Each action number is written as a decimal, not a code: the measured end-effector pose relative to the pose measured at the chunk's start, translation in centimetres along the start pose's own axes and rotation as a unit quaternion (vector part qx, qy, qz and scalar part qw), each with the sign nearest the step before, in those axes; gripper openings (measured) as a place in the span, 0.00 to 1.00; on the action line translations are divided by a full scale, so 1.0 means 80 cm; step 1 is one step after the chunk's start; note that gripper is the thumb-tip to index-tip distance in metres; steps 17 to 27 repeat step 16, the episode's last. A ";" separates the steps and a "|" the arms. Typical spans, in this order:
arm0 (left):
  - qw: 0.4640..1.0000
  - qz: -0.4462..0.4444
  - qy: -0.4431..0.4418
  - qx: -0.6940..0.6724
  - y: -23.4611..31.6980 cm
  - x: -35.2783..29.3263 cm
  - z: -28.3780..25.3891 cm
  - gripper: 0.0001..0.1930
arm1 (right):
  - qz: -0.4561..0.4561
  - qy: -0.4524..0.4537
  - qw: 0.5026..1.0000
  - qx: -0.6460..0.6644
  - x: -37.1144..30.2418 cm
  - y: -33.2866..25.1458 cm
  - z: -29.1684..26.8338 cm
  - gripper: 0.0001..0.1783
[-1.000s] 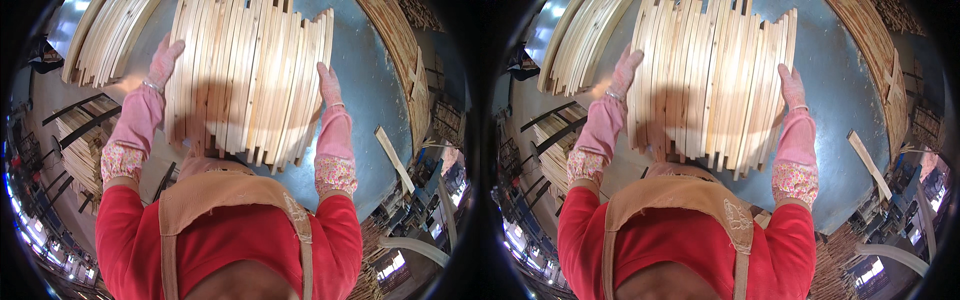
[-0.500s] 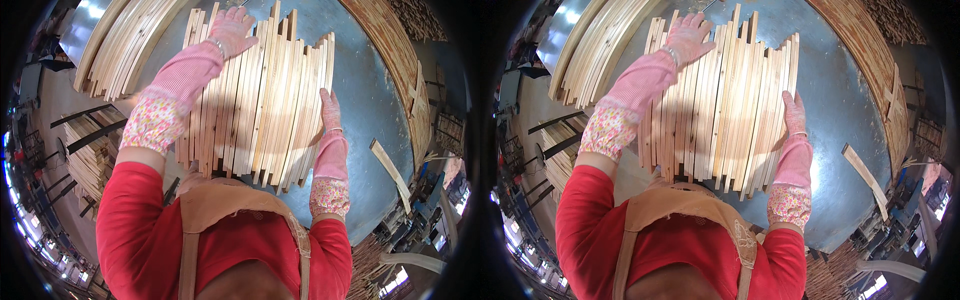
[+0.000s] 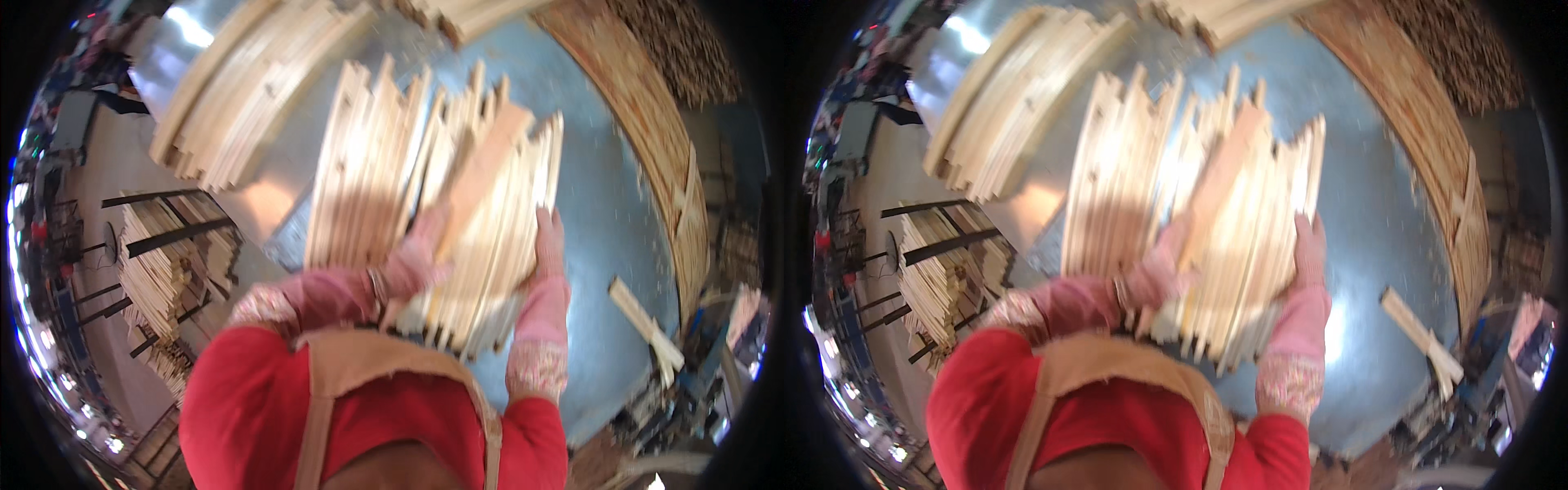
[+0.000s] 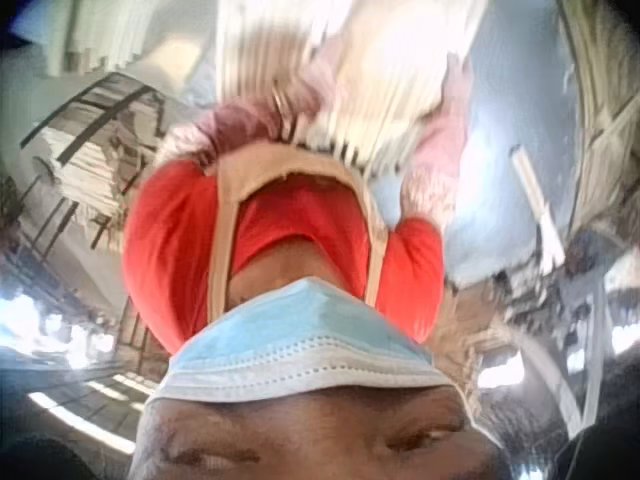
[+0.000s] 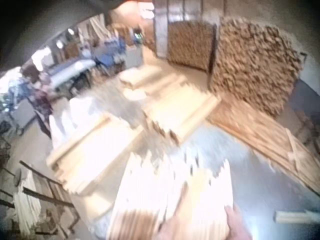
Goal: The person sorts thin wooden slats on a metal table, picking them up from a scattered pile and arranging them into a neat stack. They handle the wood pieces by hand, aligning them and occasionally moving the stack to make space for more pieces.
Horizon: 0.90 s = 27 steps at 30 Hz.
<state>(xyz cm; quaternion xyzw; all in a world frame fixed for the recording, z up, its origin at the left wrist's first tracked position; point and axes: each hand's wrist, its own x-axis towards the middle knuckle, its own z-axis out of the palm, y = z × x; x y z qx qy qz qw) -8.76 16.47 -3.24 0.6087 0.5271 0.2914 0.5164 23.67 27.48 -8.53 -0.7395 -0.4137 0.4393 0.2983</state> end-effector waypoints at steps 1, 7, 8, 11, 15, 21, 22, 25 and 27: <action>0.998 0.002 0.007 -0.069 0.020 0.015 -0.019 0.53 | -0.006 -0.053 0.993 0.103 0.014 0.025 -0.004 0.41; 0.994 -0.043 0.096 -0.025 0.075 0.098 -0.283 0.41 | -0.025 -0.022 0.992 0.119 0.019 0.048 -0.001 0.41; 0.990 -0.100 0.102 0.007 0.071 0.108 -0.336 0.39 | -0.025 -0.019 0.994 0.107 0.017 0.049 -0.004 0.41; 0.940 -0.148 0.234 0.201 0.032 0.109 -0.463 0.40 | -0.022 -0.031 0.994 0.101 0.023 0.046 -0.002 0.39; 0.866 -0.183 0.210 0.415 -0.050 0.102 -0.642 0.36 | -0.007 -0.045 0.993 0.111 0.023 0.039 0.000 0.38; 0.855 -0.202 0.200 0.435 -0.064 0.103 -0.675 0.37 | -0.011 -0.040 0.993 0.114 0.030 0.034 0.008 0.38; 0.855 -0.202 0.200 0.435 -0.064 0.103 -0.675 0.37 | -0.011 -0.040 0.993 0.114 0.030 0.034 0.008 0.38; 0.855 -0.202 0.200 0.435 -0.064 0.103 -0.675 0.37 | -0.011 -0.040 0.993 0.114 0.030 0.034 0.008 0.38; 0.855 -0.202 0.200 0.435 -0.064 0.103 -0.675 0.37 | -0.011 -0.040 0.993 0.114 0.030 0.034 0.008 0.38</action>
